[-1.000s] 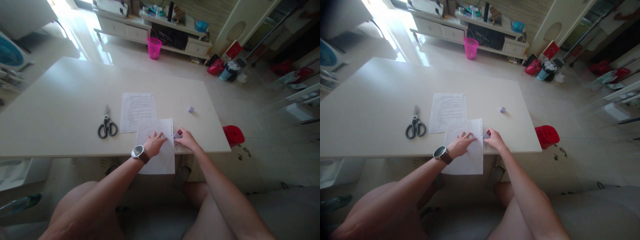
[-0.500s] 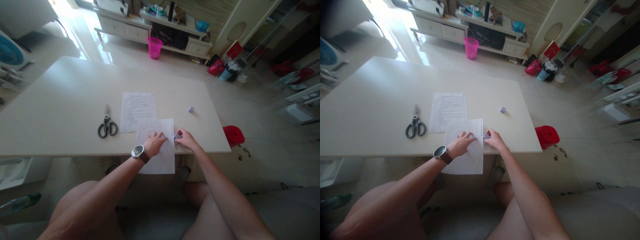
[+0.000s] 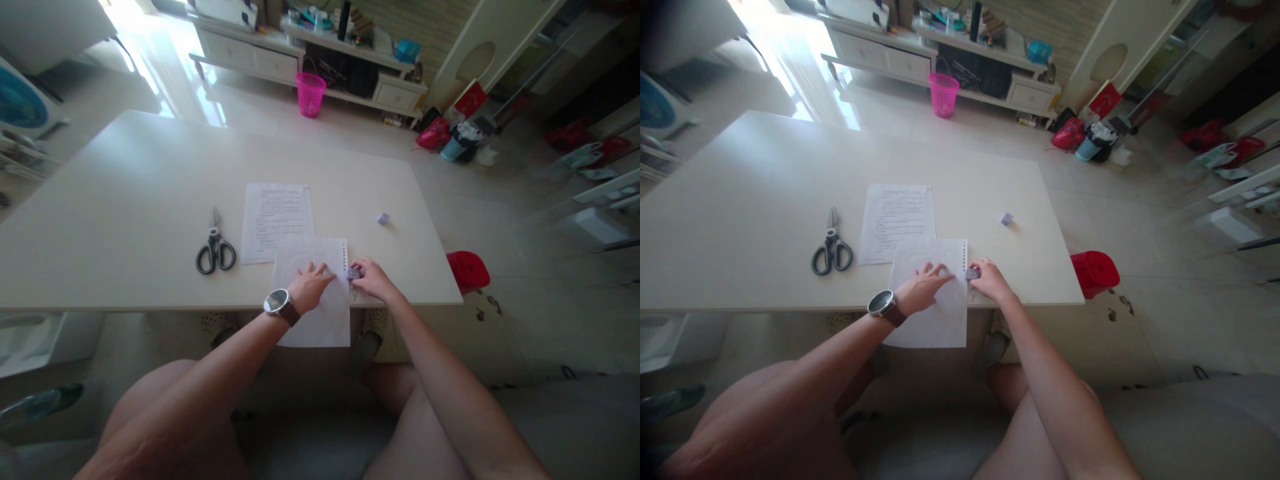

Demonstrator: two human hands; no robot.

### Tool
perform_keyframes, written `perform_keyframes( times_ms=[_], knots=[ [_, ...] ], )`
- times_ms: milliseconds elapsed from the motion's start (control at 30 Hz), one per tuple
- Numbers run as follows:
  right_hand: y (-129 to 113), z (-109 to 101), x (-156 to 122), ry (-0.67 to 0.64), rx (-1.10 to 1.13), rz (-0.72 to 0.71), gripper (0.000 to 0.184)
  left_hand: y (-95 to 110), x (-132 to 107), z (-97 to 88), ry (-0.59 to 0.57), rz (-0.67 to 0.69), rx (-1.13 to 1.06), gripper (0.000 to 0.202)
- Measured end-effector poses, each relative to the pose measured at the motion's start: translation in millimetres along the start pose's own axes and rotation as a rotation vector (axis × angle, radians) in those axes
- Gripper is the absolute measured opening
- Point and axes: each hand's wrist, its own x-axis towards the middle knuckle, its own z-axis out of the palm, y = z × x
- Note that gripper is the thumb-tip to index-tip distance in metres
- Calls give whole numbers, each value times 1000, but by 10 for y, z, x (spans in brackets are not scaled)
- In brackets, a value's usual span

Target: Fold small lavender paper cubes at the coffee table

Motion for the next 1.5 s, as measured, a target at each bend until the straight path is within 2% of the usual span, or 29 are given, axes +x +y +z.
perform_keyframes(
  times_ms=[100,233,433,833,1033,1200,1500],
  knots=[
    [31,-7,29,-13,115,94,31,10,-6,-16,-1,-2,7,71],
    [33,-12,55,-93,349,297,15,10,-4,-14,-9,-4,2,71],
    [-21,-20,43,-81,488,361,5,-5,15,20,3,-2,-3,73],
    [-28,82,112,-76,437,311,10,-3,14,28,5,-7,0,73],
    [-61,74,144,-76,391,351,16,6,11,22,18,-5,8,89],
    [-60,105,218,-89,274,389,16,39,39,29,30,-23,19,99],
    [-115,137,335,-109,81,413,16,76,90,21,4,-44,12,98]
  ],
)
